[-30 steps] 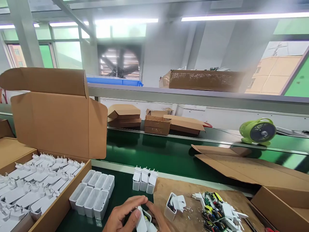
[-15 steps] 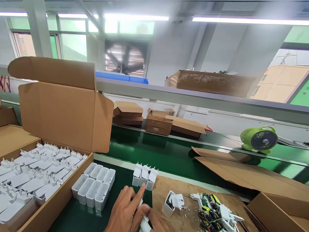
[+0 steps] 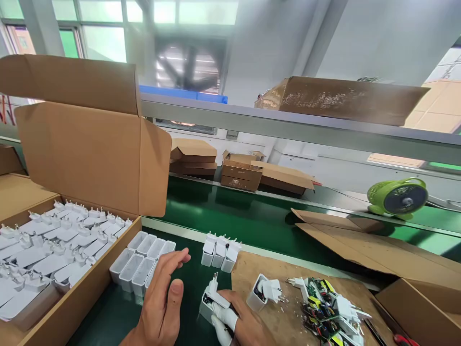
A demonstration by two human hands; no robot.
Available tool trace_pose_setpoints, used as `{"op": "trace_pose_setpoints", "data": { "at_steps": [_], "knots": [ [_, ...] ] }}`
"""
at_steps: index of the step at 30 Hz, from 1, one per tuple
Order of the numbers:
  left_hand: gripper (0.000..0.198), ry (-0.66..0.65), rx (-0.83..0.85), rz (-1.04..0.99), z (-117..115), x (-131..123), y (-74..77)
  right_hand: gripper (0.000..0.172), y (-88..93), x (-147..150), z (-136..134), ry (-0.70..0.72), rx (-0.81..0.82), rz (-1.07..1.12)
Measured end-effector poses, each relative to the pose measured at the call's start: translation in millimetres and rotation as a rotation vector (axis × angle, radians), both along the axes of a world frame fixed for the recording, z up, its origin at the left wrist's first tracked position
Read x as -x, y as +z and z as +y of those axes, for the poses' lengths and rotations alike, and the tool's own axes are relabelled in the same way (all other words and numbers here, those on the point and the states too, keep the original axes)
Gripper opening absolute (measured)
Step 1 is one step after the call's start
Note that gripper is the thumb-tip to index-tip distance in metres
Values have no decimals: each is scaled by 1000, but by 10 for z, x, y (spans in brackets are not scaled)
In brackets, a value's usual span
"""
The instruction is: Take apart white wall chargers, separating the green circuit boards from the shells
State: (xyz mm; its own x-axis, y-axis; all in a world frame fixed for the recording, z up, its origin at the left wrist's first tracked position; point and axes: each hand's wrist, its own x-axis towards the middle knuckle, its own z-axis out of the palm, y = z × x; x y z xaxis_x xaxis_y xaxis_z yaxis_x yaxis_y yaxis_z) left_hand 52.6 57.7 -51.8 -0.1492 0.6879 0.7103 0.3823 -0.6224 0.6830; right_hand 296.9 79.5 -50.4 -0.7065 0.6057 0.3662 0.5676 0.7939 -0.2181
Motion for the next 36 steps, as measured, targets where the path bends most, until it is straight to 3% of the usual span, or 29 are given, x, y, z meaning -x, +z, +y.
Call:
{"op": "trace_pose_setpoints", "data": {
  "at_steps": [3,6,9,14,17,21,26,31,36],
  "knots": [
    [36,-3,38,-9,-42,-70,1,65,-39,11,0,-17,-28,-31],
    [35,19,71,-64,-88,-115,-17,54,-4,17,-7,-8,-108,99],
    [36,-4,88,-39,-98,-104,-31,48,50,47,-17,-28,-87,183],
    [37,-237,100,262,-22,-126,-66,50,31,104,-40,-42,-58,39],
    [35,-293,77,321,-7,-207,-99,44,-5,101,-53,-107,-120,-46],
    [36,-210,69,253,-60,-254,-110,42,25,66,-48,-61,-123,-75],
    [36,-26,156,128,-90,-114,-94,54,75,44,-19,-28,-135,132],
    [38,14,94,175,-8,-25,-113,58,-58,41,-23,-39,-33,99],
    [38,-1,106,209,17,-8,-154,63,-34,19,-10,-9,-105,105]
  ]
}}
